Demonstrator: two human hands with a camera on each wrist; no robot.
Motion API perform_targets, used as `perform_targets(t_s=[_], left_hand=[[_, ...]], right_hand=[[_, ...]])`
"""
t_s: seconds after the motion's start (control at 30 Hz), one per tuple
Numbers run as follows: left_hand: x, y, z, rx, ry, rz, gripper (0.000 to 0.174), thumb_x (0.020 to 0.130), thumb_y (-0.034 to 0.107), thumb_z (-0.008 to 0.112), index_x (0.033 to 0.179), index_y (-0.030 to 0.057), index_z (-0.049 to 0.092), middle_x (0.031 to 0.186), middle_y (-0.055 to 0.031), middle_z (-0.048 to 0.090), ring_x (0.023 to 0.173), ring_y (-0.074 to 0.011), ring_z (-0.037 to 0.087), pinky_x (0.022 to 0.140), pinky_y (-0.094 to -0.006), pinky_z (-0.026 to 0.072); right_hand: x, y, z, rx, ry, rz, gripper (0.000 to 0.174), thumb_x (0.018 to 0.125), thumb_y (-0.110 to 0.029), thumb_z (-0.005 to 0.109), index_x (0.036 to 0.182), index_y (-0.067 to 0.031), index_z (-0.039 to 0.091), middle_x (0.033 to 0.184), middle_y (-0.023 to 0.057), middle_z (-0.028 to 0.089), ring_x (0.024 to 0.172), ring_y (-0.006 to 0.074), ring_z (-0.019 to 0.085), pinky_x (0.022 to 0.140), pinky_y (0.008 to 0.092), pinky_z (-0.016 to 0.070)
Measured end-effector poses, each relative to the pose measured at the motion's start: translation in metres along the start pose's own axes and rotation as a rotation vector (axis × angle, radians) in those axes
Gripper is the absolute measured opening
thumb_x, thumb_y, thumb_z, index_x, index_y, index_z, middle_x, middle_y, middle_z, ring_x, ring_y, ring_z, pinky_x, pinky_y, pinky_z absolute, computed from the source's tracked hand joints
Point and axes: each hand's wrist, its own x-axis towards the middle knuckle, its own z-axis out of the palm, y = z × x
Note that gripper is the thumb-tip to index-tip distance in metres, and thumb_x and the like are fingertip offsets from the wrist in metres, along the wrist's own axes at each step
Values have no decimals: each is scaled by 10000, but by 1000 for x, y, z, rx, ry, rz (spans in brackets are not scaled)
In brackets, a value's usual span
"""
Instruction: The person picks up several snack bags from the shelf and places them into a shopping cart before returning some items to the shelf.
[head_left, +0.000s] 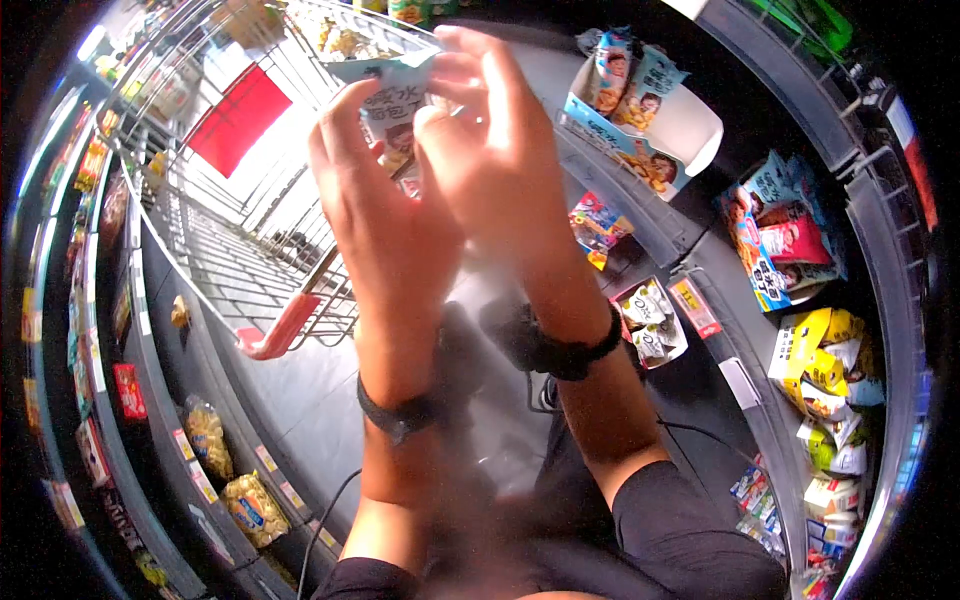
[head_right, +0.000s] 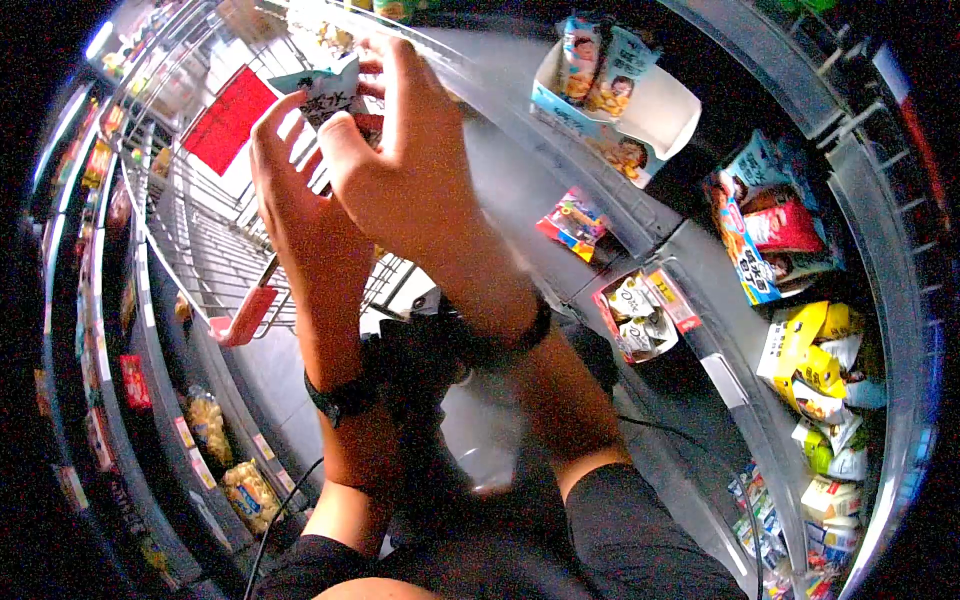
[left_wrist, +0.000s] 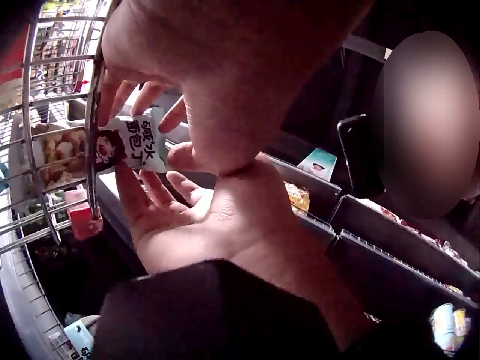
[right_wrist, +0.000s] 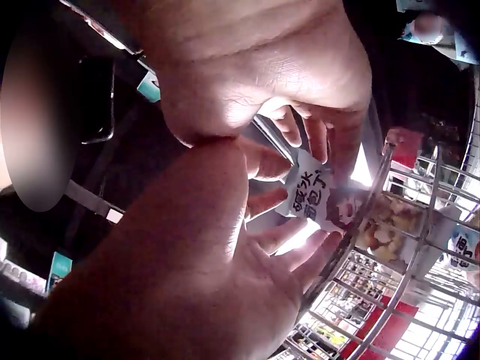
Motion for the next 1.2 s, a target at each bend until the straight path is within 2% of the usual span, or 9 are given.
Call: perform_targets(t_s=[0.13,0.23,0.3,0.4,0.7,0.8,1.0,1.07,1.2], left_hand=[[-1,6,-2,29,-47,-25,430,920,49,697,1326,8,561,1238,-233,591,1177,-402,583,945,-437,538],[-3,8,-5,90,-122,-73,519,902,74,750,1378,49,545,1378,-225,540,1335,-371,573,1083,-471,544],[-3,6,0,80,-58,-41,579,871,84,760,1391,11,515,1329,-231,551,1269,-383,557,1021,-453,517],[-5,6,7,26,-13,-29,720,840,110,786,1462,-4,441,1330,-227,532,1279,-365,529,1027,-457,493],[-3,27,53,-22,12,114,335,876,31,707,1202,-4,636,1164,-179,670,1129,-375,613,997,-444,497],[-9,20,81,-214,-108,34,291,919,30,636,1207,-14,640,1150,-195,673,1069,-369,646,966,-428,524],[-11,17,125,-276,-291,-61,337,881,41,648,1215,1,640,1141,-214,683,1079,-387,660,976,-448,514],[-14,6,140,-273,-369,-63,409,929,37,719,1323,34,610,1243,-127,691,1123,-223,685,984,-360,561],[-11,-1,167,-360,-448,-126,378,977,-17,629,1350,4,576,1242,-130,681,1175,-198,658,993,-342,540]], right_hand=[[2,2,-5,-26,-28,51,508,859,-41,636,1341,37,495,1213,275,638,1102,395,708,956,449,589],[0,4,-6,-6,-12,32,472,851,-45,630,1301,40,518,1193,267,638,1073,391,706,948,447,588],[-3,0,-12,-67,-28,98,472,913,8,604,1382,-11,557,1281,191,659,1238,282,653,978,378,559],[-3,-2,-17,-22,-23,123,461,911,4,602,1370,-9,564,1273,191,662,1236,283,653,1004,385,547],[10,5,-58,-17,42,126,453,926,8,595,1375,-3,541,1321,194,625,1237,285,641,992,399,556],[20,13,-78,-84,90,104,421,882,-84,629,1284,11,546,1229,245,611,1080,371,703,906,426,603],[37,42,-111,-220,168,115,442,861,-141,668,1274,-11,579,1211,226,625,1081,356,675,883,429,594],[42,51,-121,-284,195,137,442,858,-143,672,1273,-17,584,1192,218,626,1067,340,668,854,419,587],[54,84,-139,-368,213,95,451,852,-154,687,1264,-3,583,1167,215,624,1072,358,646,949,449,528]])
